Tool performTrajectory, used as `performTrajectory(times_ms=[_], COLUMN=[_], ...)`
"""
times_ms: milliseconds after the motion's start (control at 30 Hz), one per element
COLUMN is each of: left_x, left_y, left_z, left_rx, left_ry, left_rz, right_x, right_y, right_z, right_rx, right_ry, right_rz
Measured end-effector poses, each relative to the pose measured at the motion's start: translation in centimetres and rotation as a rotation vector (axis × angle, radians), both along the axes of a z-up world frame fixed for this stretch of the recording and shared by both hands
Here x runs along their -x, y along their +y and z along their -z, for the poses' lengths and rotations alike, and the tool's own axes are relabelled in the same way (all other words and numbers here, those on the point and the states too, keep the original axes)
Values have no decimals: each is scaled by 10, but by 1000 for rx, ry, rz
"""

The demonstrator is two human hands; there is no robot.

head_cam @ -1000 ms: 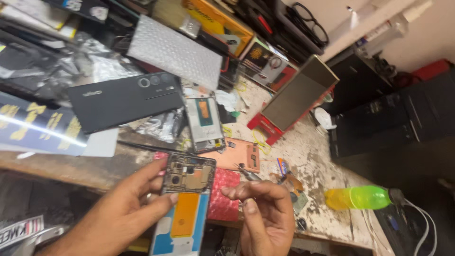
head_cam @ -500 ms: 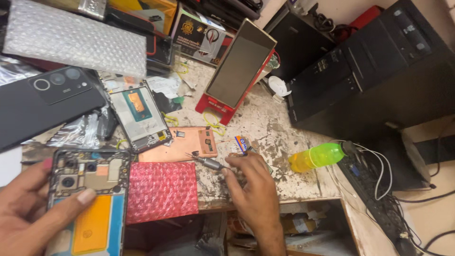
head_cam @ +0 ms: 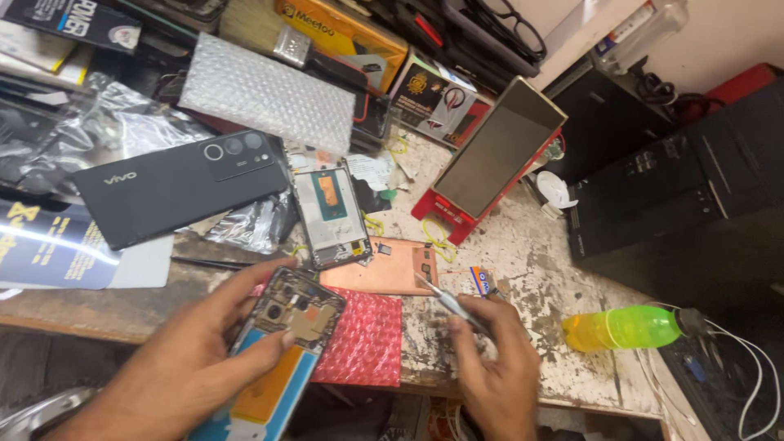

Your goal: The person navigates the smartphone's fingerprint settings, then disassembles the device by removing the back cover and internal components. They use a screwdriver and a plastic pry tool to detach the battery and camera module, placing parts on the workbench.

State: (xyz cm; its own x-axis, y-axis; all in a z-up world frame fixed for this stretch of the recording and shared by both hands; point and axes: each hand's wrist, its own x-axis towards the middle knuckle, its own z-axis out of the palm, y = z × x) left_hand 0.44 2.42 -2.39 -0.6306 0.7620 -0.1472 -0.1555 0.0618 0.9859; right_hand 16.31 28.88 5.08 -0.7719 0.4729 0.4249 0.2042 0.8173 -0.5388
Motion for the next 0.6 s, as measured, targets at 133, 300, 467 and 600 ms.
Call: performTrajectory(times_ms=[133, 300, 467, 600], left_x=[-2, 4, 8, -2], left_y=[6, 11, 9, 30], left_z=[-15, -26, -11, -7], left_rx=[-15, -63, 99, -118], left_ry=[208, 149, 133, -137], left_rz=[-5, 30, 85, 169], right_x=[-1, 10, 13, 8], right_y=[-21, -17, -12, -7], right_z=[-12, -11, 10, 21], right_rx=[-92, -90, 209, 319], right_ry=[194, 155, 74, 125], right_rz=[-57, -63, 59, 34])
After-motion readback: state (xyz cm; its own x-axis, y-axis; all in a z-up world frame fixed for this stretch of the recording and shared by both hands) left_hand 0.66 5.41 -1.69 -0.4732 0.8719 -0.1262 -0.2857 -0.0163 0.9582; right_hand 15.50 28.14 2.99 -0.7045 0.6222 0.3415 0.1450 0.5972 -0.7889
